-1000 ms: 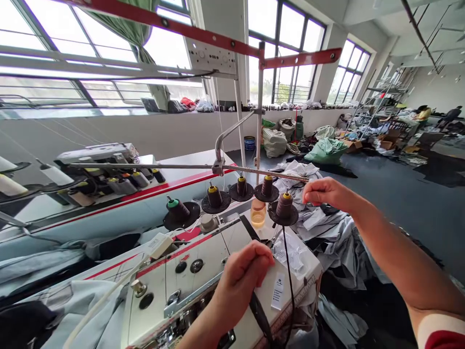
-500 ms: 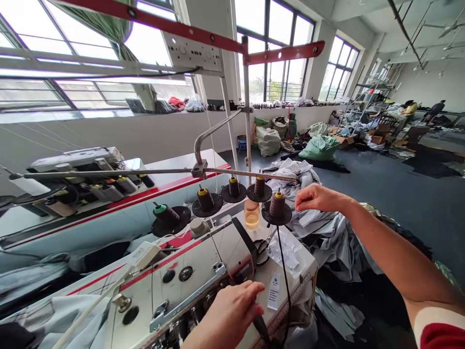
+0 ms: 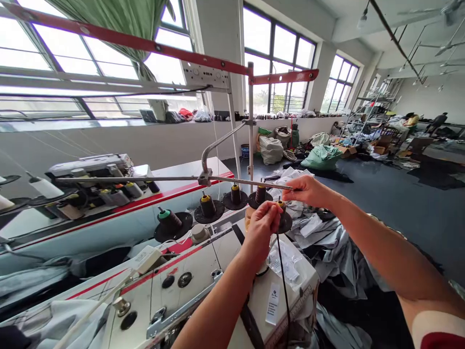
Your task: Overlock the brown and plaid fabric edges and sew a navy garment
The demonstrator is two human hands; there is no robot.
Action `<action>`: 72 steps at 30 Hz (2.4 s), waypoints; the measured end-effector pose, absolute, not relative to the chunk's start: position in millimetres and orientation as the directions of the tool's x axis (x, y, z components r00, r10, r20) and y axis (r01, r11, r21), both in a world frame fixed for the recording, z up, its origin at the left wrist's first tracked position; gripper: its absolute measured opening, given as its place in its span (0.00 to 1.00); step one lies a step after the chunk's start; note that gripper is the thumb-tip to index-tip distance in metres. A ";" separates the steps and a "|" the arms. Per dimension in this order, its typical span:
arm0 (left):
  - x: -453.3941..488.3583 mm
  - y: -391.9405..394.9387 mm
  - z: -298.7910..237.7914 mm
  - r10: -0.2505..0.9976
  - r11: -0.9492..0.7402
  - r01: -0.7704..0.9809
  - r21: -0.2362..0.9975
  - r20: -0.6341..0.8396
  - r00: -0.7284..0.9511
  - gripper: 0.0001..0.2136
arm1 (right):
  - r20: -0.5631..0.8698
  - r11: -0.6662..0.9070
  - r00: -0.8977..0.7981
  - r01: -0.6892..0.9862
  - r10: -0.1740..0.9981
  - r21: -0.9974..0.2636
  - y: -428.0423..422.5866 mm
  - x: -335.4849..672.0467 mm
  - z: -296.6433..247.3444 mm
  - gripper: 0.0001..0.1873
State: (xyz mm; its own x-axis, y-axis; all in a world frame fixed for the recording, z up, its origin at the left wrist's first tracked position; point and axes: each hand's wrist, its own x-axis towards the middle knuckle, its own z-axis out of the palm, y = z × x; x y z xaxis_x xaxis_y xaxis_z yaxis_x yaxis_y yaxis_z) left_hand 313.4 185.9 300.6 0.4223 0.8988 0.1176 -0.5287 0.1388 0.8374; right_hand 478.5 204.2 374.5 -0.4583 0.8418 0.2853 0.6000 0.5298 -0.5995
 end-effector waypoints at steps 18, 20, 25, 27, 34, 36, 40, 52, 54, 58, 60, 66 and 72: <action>323.3 223.1 274.4 0.843 -0.239 -0.210 0.948 0.310 0.439 0.23 | 0.390 0.478 -0.277 0.498 0.878 -0.723 229.3 474.6 312.4 0.13; 326.1 227.1 272.3 0.828 -0.351 -0.081 0.933 0.349 0.438 0.16 | 0.394 0.442 -0.216 0.579 0.893 -0.686 229.5 475.7 313.1 0.14; 331.5 238.6 267.4 0.864 -0.426 0.112 0.898 0.368 0.343 0.11 | 0.371 0.338 -0.113 0.702 0.922 -0.626 230.3 472.1 322.5 0.15; 333.2 244.0 265.5 0.875 -0.438 0.138 0.888 0.386 0.293 0.08 | 0.364 0.300 -0.089 0.759 0.927 -0.578 230.5 468.3 330.8 0.13; 324.4 256.7 252.9 0.428 -0.843 0.478 0.247 0.846 0.318 0.09 | 0.318 0.169 -0.047 0.914 0.947 -0.369 231.5 462.3 351.5 0.11; 320.5 258.6 246.6 0.299 -0.846 0.527 0.086 0.894 0.334 0.14 | 0.306 0.140 -0.029 0.927 0.951 -0.349 231.3 462.9 353.9 0.12; 319.1 259.6 234.6 0.258 -0.836 0.548 0.004 0.885 0.387 0.23 | 0.258 0.085 0.016 0.923 0.966 -0.375 230.1 463.3 358.1 0.14; 325.5 239.5 232.4 0.750 -0.552 0.625 0.552 0.656 0.082 0.41 | 0.254 0.021 0.022 0.986 0.967 -0.165 228.1 466.7 355.2 0.11; 323.3 235.8 227.0 0.727 -0.555 0.622 0.553 0.685 0.039 0.39 | 0.273 0.012 0.020 0.993 0.962 -0.115 227.5 464.5 354.3 0.10; 321.3 222.3 226.1 0.655 -0.651 0.483 0.585 0.755 -0.033 0.32 | 0.274 -0.020 0.039 0.997 0.961 -0.071 228.2 461.9 351.6 0.10; 320.2 209.0 234.4 0.695 -0.692 0.223 0.687 0.717 -0.050 0.27 | 0.271 -0.026 0.041 0.998 0.962 -0.059 229.0 462.3 350.5 0.11; 297.7 167.6 258.6 0.852 -0.287 -0.445 0.848 0.439 0.286 0.10 | 0.287 -0.034 0.051 0.997 0.957 -0.063 229.2 464.7 351.8 0.12; 263.3 149.0 247.4 0.272 -0.231 -0.108 0.967 0.170 0.947 0.10 | 0.295 0.074 -0.031 0.988 0.955 -0.136 227.8 471.0 355.7 0.12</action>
State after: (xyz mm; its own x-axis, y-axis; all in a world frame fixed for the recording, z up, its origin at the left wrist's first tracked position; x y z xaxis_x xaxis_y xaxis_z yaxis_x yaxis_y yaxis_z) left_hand 263.3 149.0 247.4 0.9472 0.2718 0.1703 -0.1075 -0.2311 0.9670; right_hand 471.0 227.8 355.7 -0.0312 0.9549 0.2953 0.9879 0.0743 -0.1360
